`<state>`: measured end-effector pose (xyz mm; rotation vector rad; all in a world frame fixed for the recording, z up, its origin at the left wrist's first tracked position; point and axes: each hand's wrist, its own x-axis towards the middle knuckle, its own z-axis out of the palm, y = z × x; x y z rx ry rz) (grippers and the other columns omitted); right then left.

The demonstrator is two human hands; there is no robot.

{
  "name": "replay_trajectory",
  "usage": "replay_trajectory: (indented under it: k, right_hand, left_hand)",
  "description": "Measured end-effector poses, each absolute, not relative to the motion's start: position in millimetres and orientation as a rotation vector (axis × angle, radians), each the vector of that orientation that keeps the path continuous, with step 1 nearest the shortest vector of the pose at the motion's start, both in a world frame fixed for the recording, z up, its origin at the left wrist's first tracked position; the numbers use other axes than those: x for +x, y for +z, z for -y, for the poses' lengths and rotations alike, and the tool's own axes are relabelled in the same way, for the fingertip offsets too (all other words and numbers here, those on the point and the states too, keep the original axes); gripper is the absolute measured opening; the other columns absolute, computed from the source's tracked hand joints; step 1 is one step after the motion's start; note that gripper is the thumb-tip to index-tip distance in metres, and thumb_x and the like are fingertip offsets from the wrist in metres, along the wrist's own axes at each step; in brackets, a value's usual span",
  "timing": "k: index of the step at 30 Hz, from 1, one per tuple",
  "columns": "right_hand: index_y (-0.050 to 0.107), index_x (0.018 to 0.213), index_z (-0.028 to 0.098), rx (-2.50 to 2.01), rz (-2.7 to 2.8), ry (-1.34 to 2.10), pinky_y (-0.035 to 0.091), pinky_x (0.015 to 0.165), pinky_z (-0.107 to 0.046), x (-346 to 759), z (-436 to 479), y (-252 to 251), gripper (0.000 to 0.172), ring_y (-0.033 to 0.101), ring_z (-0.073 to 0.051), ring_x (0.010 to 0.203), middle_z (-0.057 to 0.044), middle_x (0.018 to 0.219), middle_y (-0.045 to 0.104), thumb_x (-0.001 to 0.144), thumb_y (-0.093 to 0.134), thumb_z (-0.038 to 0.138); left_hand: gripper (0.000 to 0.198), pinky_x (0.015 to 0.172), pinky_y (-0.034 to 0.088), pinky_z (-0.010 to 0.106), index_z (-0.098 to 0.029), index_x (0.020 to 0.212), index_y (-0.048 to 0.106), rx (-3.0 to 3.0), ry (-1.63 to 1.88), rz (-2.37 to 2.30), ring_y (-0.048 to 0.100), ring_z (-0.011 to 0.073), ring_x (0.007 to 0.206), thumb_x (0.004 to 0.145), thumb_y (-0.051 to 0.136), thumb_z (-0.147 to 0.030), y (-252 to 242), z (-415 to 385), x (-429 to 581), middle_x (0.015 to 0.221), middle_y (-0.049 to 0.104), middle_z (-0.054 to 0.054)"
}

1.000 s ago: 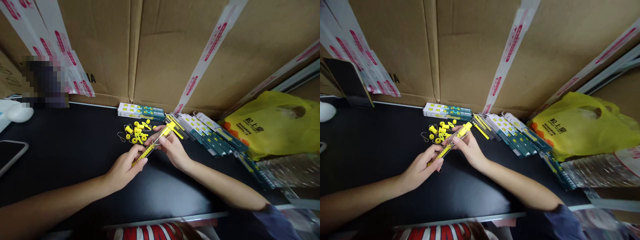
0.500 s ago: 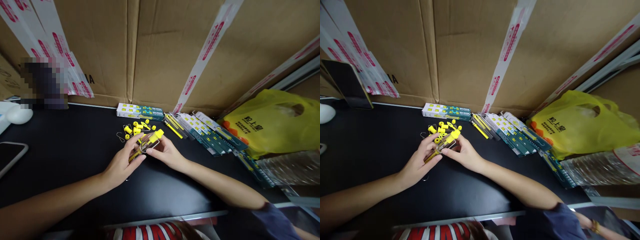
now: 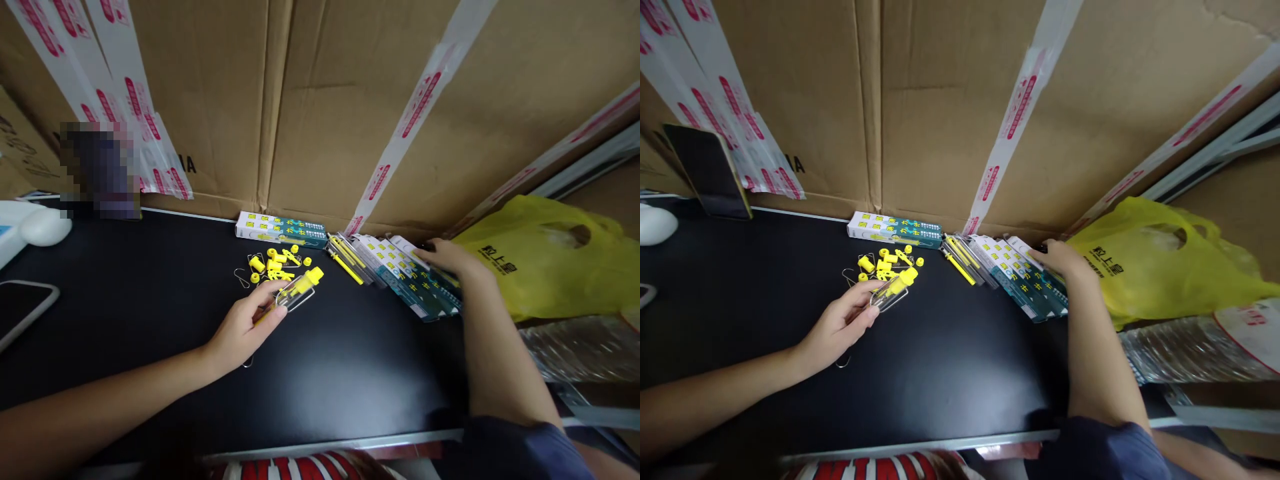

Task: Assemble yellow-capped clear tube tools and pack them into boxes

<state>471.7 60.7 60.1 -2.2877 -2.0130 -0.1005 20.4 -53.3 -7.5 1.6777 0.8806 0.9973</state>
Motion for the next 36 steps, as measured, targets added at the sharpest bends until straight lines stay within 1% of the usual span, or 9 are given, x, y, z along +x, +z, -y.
replay_trajectory:
  k: [3, 5, 12, 16, 19, 24, 28, 32, 36]
  right_hand:
    - [0.065, 0.11, 0.007, -2.552, 1.986, 0.036, 0.049, 0.079, -0.039, 478, -67, 49, 0.051, 0.064, -0.034, 0.098, -0.021, 0.111, 0.066, 0.082, 0.052, 0.048]
    - [0.065, 0.112, 0.01, -2.565, 2.055, 0.045, 0.049, 0.08, -0.037, 475, -71, 46, 0.054, 0.064, -0.032, 0.1, -0.019, 0.114, 0.066, 0.083, 0.048, 0.052]
    - [0.056, 0.118, 0.007, -2.651, 2.062, 0.093, 0.048, 0.083, -0.037, 466, -72, 43, 0.049, 0.062, -0.031, 0.105, -0.022, 0.12, 0.061, 0.085, 0.049, 0.043]
    - [0.05, 0.12, 0.004, -2.696, 1.979, 0.081, 0.049, 0.075, -0.036, 464, -68, 43, 0.053, 0.065, -0.031, 0.097, -0.025, 0.114, 0.063, 0.084, 0.048, 0.044]
    - [0.046, 0.12, 0.006, -2.639, 1.949, 0.033, 0.049, 0.069, -0.037, 461, -64, 49, 0.057, 0.065, -0.031, 0.089, -0.023, 0.109, 0.064, 0.08, 0.052, 0.047]
    - [0.045, 0.116, 0.012, -2.367, 2.088, -0.117, 0.047, 0.066, -0.037, 422, -48, 75, 0.056, 0.064, -0.03, 0.084, -0.018, 0.1, 0.066, 0.075, 0.058, 0.048]
    - [0.047, 0.112, 0.02, -1.805, 2.492, 0.123, 0.047, 0.068, -0.032, 338, -13, 86, 0.043, 0.063, -0.024, 0.081, -0.01, 0.099, 0.066, 0.08, 0.056, 0.048]
    - [0.043, 0.121, 0.02, -1.391, 2.776, 0.357, 0.044, 0.062, -0.029, 263, 30, 78, 0.042, 0.062, -0.021, 0.072, -0.007, 0.091, 0.066, 0.084, 0.055, 0.037]
    - [0.032, 0.133, 0.017, -1.222, 2.789, 0.444, 0.045, 0.069, -0.03, 239, 49, 68, 0.055, 0.063, -0.022, 0.081, -0.01, 0.1, 0.066, 0.084, 0.053, 0.025]
  left_hand:
    - [0.035, 0.048, 0.036, 0.019, -0.02, 0.122, 0.051, 1.622, 0.987, -0.88, 0.042, 0.0072, 0.054, 0.09, 0.05, -0.035, -7, 53, 22, 0.073, 0.05, -0.002]
    - [0.032, 0.046, 0.035, 0.019, -0.018, 0.115, 0.055, 1.608, 0.967, -0.887, 0.04, 0.0063, 0.05, 0.089, 0.051, -0.036, -6, 52, 22, 0.071, 0.051, -0.002]
    - [0.027, 0.047, 0.037, 0.019, -0.016, 0.106, 0.057, 1.623, 0.931, -0.909, 0.041, 0.0062, 0.049, 0.089, 0.05, -0.036, -3, 53, 21, 0.07, 0.053, -0.002]
    - [0.026, 0.047, 0.037, 0.019, -0.016, 0.107, 0.057, 1.658, 0.921, -0.897, 0.042, 0.0066, 0.05, 0.089, 0.05, -0.034, -4, 53, 22, 0.067, 0.051, -0.003]
    - [0.024, 0.046, 0.037, 0.019, -0.018, 0.107, 0.055, 1.677, 0.976, -0.872, 0.042, 0.0064, 0.051, 0.09, 0.05, -0.033, -4, 53, 20, 0.07, 0.05, -0.003]
    - [0.018, 0.046, 0.038, 0.018, -0.019, 0.103, 0.049, 1.613, 1.279, -0.826, 0.044, 0.0046, 0.051, 0.089, 0.053, -0.03, -2, 48, 13, 0.08, 0.052, -0.001]
    - [0.013, 0.038, 0.036, 0.015, -0.021, 0.099, 0.042, 1.461, 1.402, -0.742, 0.047, 0.0045, 0.048, 0.092, 0.046, -0.031, 2, 44, 12, 0.08, 0.053, -0.003]
    - [0.017, 0.037, 0.039, 0.013, -0.02, 0.1, 0.042, 1.452, 1.319, -0.83, 0.06, 0.0122, 0.073, 0.092, 0.047, -0.035, 1, 44, 14, 0.096, 0.056, 0.004]
    - [0.019, 0.039, 0.038, 0.014, -0.019, 0.103, 0.043, 1.541, 1.266, -0.865, 0.049, 0.0061, 0.056, 0.092, 0.048, -0.034, -5, 45, 12, 0.093, 0.057, 0.003]
